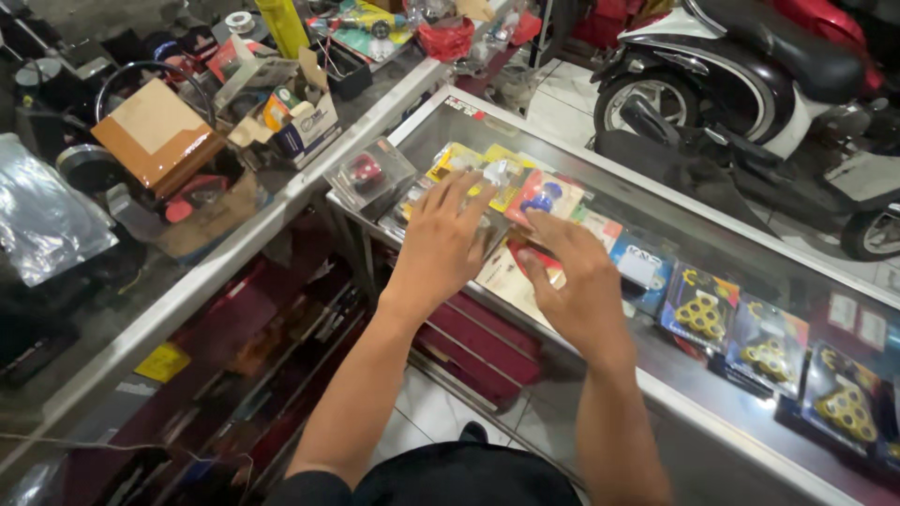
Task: The person picks up several packaged motorcycle accessories from a counter, holds them up, and then places them on shelves and display racks inside a service bay.
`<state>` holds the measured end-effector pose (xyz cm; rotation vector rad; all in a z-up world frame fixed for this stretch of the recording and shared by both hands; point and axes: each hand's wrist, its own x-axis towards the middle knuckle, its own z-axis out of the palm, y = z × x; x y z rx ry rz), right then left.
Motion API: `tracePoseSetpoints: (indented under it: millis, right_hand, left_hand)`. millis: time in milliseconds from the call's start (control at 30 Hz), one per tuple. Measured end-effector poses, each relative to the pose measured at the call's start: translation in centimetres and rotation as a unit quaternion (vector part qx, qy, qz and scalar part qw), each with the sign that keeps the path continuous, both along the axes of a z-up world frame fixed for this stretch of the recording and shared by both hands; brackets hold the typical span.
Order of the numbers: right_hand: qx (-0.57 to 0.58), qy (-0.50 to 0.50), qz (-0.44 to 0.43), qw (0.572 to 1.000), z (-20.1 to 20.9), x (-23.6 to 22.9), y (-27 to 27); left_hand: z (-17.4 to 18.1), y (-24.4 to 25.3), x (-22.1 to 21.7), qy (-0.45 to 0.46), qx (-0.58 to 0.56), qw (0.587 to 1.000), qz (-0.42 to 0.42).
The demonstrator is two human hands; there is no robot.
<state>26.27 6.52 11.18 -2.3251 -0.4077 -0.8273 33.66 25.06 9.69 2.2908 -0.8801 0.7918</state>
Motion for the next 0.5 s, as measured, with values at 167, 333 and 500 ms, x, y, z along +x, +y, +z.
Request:
tracePoseSetpoints:
  millis: [167, 333, 500]
  right_hand:
    - [-0.040, -0.006, -0.001, 0.999, 1.4, 2.8, -0.6]
    - [-0.060, -0.018, 0.002, 0.998, 3.1, 5.2, 0.2]
    - [-0.091, -0.026, -0.008, 0.995, 4.1, 8.0, 0.7]
  left_hand:
    - [0.0, -0.1, 4.2, -0.008, 0.013, 1.000, 0.002]
    - [0.0, 0.6, 7.8, 0.010, 0.040, 0.999, 0.005]
    - [-0.6, 0.8, 13.2, 0.026, 0.067, 0.997, -0.002]
